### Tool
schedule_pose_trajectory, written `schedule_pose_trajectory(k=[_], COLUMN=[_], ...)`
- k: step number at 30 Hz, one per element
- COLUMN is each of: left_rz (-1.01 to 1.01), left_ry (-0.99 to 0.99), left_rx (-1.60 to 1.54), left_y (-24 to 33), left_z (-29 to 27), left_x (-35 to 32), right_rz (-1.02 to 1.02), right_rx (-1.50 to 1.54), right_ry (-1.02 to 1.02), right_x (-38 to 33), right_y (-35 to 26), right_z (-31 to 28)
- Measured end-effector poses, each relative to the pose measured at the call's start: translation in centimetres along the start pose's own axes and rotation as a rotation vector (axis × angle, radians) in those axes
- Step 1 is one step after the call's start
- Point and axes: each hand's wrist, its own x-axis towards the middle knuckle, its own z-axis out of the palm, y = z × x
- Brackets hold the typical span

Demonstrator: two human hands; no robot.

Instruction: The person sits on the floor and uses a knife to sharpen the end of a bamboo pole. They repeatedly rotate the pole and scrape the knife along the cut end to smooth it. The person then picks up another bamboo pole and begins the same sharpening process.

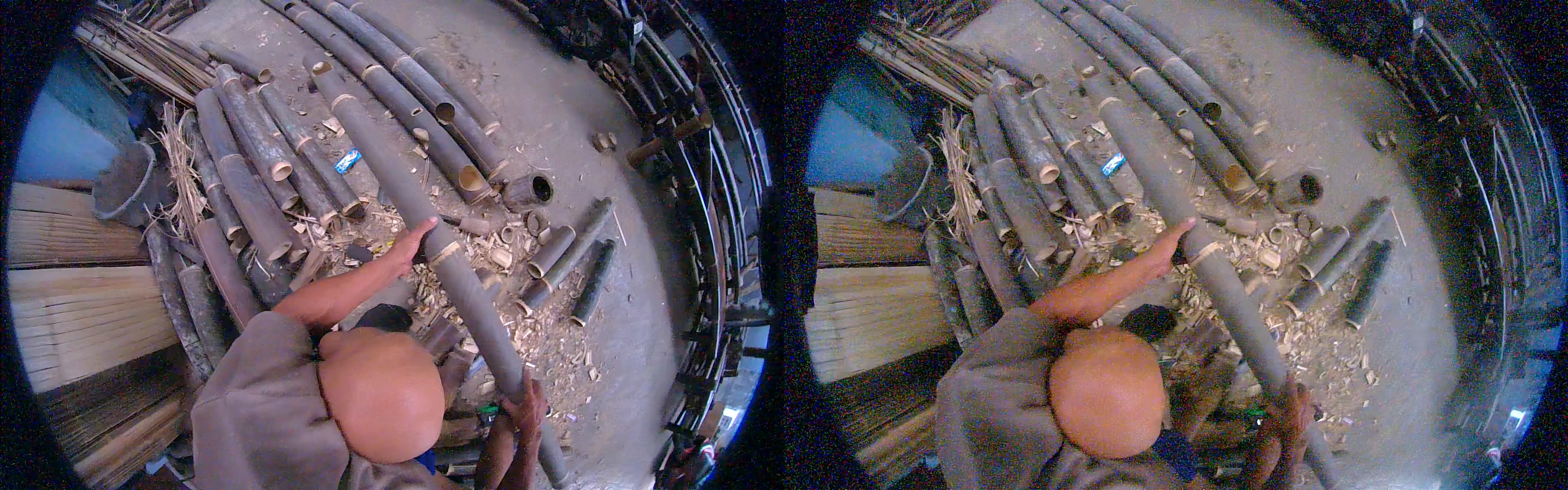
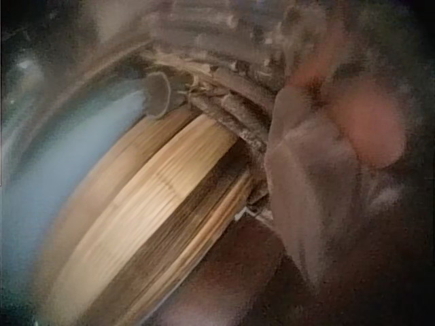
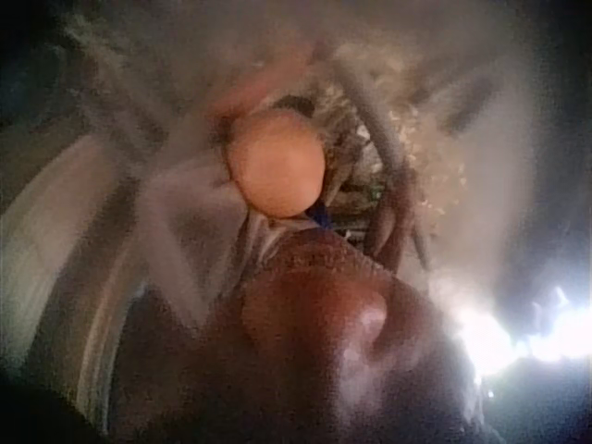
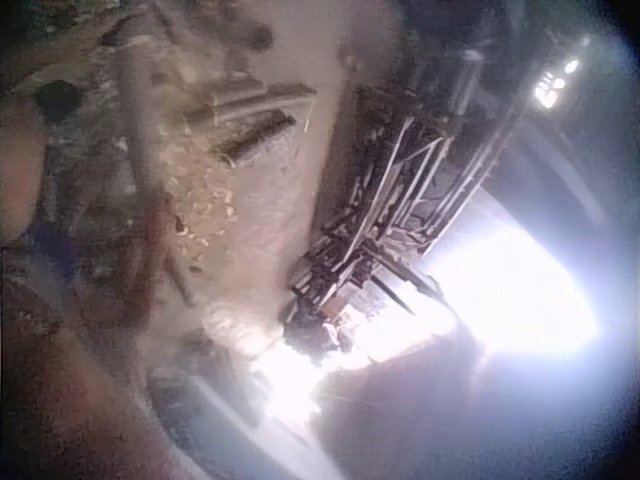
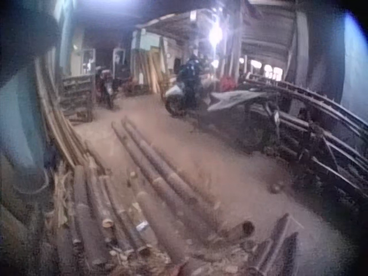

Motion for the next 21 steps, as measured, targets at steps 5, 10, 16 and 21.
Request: schedule_pose_trajectory(k=[5,10,16,21], left_rz=[0.011,0.025,0.095,-0.031], left_ry=[0.080,0.098,0.141,0.074], left_rx=[0.105,0.055,0.115,0.094], left_y=[-1.5,-0.2,0.7,-1.8], left_z=[0.5,-2.8,-2.0,-1.2], left_x=[3.1,7.2,7.5,7.1], right_rz=[0.016,-0.041,-0.066,-0.063], right_rx=[0.127,0.104,0.118,0.162], right_ry=[-0.032,-0.061,-0.073,-0.100], right_x=[2.8,7.1,8.2,9.3], right_y=[2.5,2.4,3.2,5.4], right_z=[0.9,2.3,2.0,2.1])
